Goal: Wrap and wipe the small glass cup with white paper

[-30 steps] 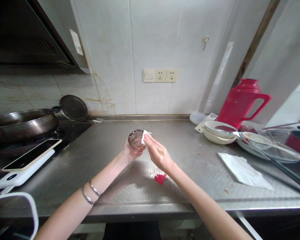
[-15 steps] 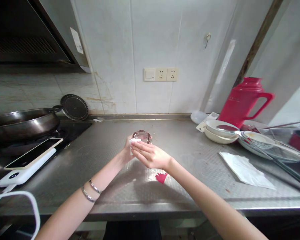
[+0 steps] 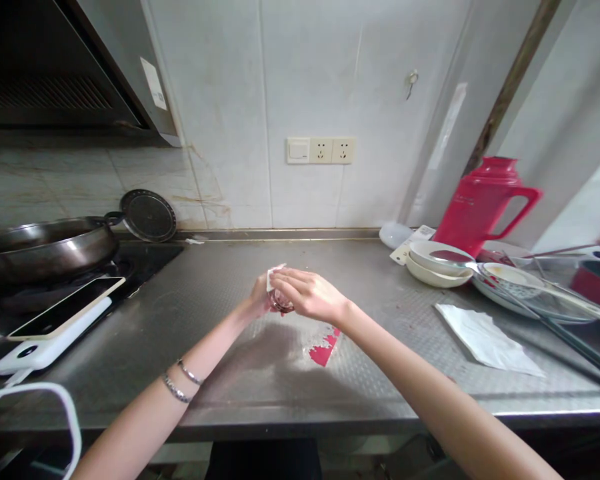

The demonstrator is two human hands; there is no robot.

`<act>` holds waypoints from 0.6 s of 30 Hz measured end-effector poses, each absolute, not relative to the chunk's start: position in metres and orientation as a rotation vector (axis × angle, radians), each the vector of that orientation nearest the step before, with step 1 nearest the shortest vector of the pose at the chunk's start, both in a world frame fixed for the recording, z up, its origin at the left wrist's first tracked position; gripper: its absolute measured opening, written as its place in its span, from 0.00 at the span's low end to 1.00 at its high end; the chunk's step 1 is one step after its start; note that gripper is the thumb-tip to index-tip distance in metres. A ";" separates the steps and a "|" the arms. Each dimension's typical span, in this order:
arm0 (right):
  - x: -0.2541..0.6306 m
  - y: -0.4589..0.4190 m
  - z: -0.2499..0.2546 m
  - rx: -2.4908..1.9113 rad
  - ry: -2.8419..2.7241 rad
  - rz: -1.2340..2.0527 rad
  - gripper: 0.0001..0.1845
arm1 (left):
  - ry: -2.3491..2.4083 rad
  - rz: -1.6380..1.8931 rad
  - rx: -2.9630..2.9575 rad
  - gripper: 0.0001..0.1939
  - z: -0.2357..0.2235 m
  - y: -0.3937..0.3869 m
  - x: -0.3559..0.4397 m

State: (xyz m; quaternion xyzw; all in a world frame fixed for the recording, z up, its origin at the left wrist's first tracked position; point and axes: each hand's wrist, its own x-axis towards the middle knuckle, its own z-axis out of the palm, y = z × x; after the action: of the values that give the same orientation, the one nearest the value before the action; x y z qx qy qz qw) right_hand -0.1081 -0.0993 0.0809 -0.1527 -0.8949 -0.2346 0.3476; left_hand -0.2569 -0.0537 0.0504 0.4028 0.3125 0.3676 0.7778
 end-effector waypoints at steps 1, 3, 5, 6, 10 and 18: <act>-0.107 -0.099 0.080 -0.461 -2.264 -0.533 0.16 | 0.655 0.765 0.918 0.25 0.050 -0.054 -0.257; -0.107 -0.098 0.077 -0.621 -2.106 -0.365 0.16 | 0.629 0.717 0.983 0.27 0.052 -0.057 -0.256; -0.108 -0.099 0.074 -0.755 -1.933 -0.219 0.14 | 0.609 0.713 0.960 0.27 0.055 -0.062 -0.255; -0.109 -0.100 0.073 -0.798 -1.865 -0.165 0.13 | 0.601 0.720 0.927 0.26 0.057 -0.064 -0.254; -0.114 -0.102 0.070 -0.903 -1.720 -0.066 0.13 | 0.571 0.817 0.737 0.22 0.059 -0.067 -0.252; -0.119 -0.102 0.047 -0.929 -1.636 -0.145 0.13 | 0.512 0.965 0.621 0.21 0.050 -0.058 -0.254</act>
State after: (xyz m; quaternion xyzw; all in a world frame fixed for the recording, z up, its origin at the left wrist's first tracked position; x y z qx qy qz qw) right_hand -0.1191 -0.1021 0.0472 -0.3985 -0.7019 -0.0624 0.5870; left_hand -0.2537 -0.0584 0.0499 0.2907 0.2395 0.4512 0.8091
